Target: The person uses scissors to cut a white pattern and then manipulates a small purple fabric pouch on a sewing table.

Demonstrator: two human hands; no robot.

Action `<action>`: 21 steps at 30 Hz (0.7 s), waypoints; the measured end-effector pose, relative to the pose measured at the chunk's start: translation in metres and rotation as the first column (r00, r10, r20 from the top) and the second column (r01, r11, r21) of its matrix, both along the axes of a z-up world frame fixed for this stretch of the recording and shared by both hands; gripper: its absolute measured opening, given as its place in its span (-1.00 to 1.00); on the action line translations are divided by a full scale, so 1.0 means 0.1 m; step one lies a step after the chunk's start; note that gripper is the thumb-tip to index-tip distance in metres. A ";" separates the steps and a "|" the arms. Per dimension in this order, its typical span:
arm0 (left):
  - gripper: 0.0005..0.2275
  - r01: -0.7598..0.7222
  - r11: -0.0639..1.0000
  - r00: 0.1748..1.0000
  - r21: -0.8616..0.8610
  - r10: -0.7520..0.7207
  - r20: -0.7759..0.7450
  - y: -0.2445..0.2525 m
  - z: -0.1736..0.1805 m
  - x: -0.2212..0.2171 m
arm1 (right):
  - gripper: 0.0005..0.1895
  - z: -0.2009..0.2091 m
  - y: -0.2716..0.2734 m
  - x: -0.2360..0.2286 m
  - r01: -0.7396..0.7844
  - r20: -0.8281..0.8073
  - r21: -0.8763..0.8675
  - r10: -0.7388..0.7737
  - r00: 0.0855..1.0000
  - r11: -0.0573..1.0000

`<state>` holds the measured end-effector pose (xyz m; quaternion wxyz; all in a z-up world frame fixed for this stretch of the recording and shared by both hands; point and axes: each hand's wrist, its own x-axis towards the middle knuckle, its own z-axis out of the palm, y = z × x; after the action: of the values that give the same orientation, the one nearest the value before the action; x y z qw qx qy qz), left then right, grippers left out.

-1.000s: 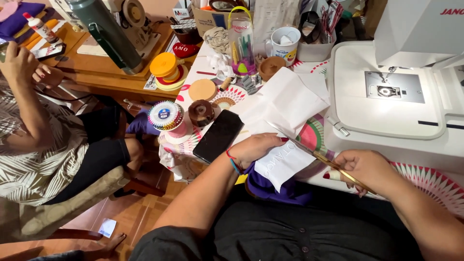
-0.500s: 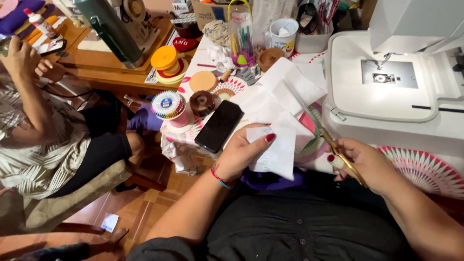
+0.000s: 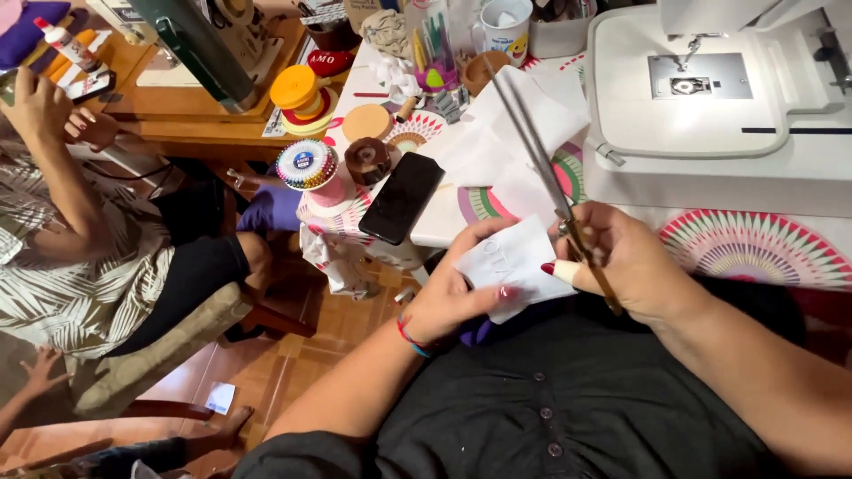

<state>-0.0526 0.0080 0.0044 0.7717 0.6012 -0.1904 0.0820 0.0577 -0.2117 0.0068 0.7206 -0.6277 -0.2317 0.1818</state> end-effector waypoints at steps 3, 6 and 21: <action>-0.23 0.148 0.951 0.970 0.272 -0.193 0.147 0.39 -0.23 0.30 | -0.46 0.06 -0.06 0.03 -0.005 0.025 -0.023 0.005 1.000 1.000; -0.26 0.161 0.932 0.952 0.325 -0.234 0.199 0.39 -0.08 0.43 | -0.46 0.18 -0.10 0.12 0.004 0.036 -0.027 -0.003 0.999 1.000; -0.79 0.269 0.950 0.922 -0.161 -0.302 -0.241 -0.10 0.32 0.25 | -0.31 0.24 -0.08 0.11 -0.008 0.026 -0.085 0.010 1.000 0.996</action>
<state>-0.0278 -0.0021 0.0365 0.8298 0.5231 -0.1665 -0.1002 0.0688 -0.2192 0.0307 0.6895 -0.6588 -0.2361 0.1866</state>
